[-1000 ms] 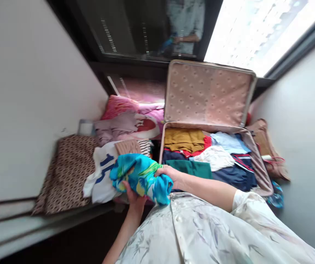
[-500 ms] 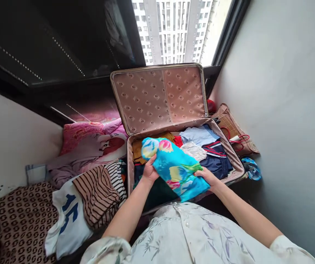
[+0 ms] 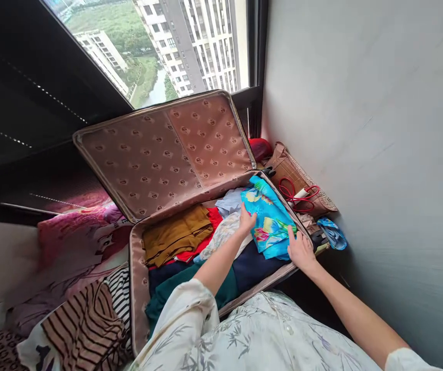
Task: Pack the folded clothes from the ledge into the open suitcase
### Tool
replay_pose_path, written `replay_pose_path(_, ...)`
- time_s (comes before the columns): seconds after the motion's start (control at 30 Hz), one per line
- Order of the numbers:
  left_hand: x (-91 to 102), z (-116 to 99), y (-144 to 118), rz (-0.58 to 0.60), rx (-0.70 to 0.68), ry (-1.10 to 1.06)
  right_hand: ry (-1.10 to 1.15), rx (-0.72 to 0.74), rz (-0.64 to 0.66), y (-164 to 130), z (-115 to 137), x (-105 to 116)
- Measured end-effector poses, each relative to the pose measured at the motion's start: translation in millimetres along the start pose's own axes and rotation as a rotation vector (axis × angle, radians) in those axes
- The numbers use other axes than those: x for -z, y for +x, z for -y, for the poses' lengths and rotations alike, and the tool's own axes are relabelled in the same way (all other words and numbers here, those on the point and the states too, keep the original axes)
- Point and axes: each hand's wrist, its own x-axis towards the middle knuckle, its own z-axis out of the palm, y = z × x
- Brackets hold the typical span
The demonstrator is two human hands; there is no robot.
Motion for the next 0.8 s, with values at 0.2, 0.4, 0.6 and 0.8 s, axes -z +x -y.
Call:
replay_pose_path(0.2, -20.0, 48.0, -77.2, 0.249, -0.632, 0.972, -0.273, 0.400, -0.154, 25.8, 28.0, -6.0)
replay_pose_path(0.4, -29.6, 83.0, -92.8, 0.434, -0.620, 1.071, -0.244, 0.390, -0.044, 140.8, 64.7, -4.3)
replay_pose_path(0.6, -32.0, 86.3, -92.7, 0.423, -0.601, 0.873, -0.204, 0.300, -0.141, 201.6, 97.7, -5.2)
replay_pose_path(0.8, -14.4, 63.7, -36.1, -0.218, -0.270, 0.270, 0.081, 0.188, -0.071, 222.6, 115.1, 20.0)
